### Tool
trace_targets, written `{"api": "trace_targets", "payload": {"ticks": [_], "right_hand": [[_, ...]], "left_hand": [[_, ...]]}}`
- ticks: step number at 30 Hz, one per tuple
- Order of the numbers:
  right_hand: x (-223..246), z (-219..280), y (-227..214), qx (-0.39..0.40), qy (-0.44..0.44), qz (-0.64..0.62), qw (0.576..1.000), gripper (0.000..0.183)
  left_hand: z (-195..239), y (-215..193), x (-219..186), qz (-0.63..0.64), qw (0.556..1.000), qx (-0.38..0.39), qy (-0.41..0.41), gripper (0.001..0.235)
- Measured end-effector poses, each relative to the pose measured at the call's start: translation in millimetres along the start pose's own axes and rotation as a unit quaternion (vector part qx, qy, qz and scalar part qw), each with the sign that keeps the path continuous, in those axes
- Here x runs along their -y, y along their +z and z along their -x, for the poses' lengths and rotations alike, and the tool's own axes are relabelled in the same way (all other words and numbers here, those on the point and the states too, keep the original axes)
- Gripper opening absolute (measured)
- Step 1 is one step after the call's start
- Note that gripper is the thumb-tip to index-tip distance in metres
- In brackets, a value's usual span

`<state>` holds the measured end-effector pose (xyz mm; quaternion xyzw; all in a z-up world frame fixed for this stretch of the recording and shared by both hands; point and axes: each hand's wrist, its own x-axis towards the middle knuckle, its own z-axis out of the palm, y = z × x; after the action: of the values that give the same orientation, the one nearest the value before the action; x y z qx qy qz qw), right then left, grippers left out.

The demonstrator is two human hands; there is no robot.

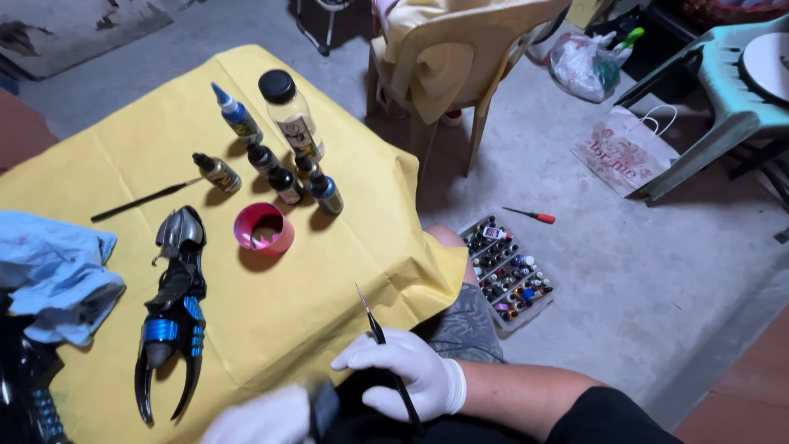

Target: Applying detailed paint to a plastic model component using a fine-tipped brush and acrylic paint.

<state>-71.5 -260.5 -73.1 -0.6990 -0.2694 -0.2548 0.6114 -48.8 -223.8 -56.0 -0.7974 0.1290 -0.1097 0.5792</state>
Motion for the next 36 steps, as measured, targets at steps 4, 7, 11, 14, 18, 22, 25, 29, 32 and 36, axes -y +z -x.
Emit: {"api": "trace_targets", "payload": {"ticks": [4,7,11,14,18,22,25,29,32,36], "right_hand": [[-3.1,-1.4,-2.7,-0.002,0.003,0.019,1.000,0.035],[1.5,5.7,3.8,0.000,0.018,0.019,1.000,0.035],[-5.3,-1.3,2.4,0.008,0.014,0.030,0.999,0.036],[-3.5,0.4,7.4,-0.002,0.023,0.015,1.000,0.035],[-7.3,8.8,7.8,-0.003,0.030,0.000,1.000,0.037],[-12.2,11.6,8.8,-0.027,0.038,0.010,0.999,0.038],[-15.0,17.8,10.6,-0.024,0.043,0.008,0.999,0.040],[-10.9,15.8,14.9,-0.027,0.044,0.025,0.998,0.040],[-5.3,7.6,16.6,-0.015,0.041,0.016,0.999,0.038],[-8.1,4.8,14.6,0.010,0.036,0.035,0.999,0.043]], "left_hand": [[-27.8,185.3,-116.1,0.372,0.918,-0.106,0.081,0.027],[-23.5,58.9,-11.7,0.613,0.760,-0.172,0.126,0.028],[7.1,178.4,105.3,0.836,0.448,-0.283,0.143,0.032],[-1.4,205.6,92.2,0.904,0.024,-0.241,0.353,0.032],[7.0,200.1,95.1,0.829,0.427,-0.327,0.155,0.030],[4.3,192.6,113.7,0.916,0.179,-0.238,0.270,0.028],[11.5,187.9,110.9,0.907,0.240,-0.270,0.214,0.016],[8.7,194.3,105.6,0.926,0.135,-0.214,0.282,0.014],[9.0,188.5,102.1,0.867,0.332,-0.323,0.184,0.022],[9.3,189.0,92.7,0.930,0.159,-0.242,0.228,0.037]]}}
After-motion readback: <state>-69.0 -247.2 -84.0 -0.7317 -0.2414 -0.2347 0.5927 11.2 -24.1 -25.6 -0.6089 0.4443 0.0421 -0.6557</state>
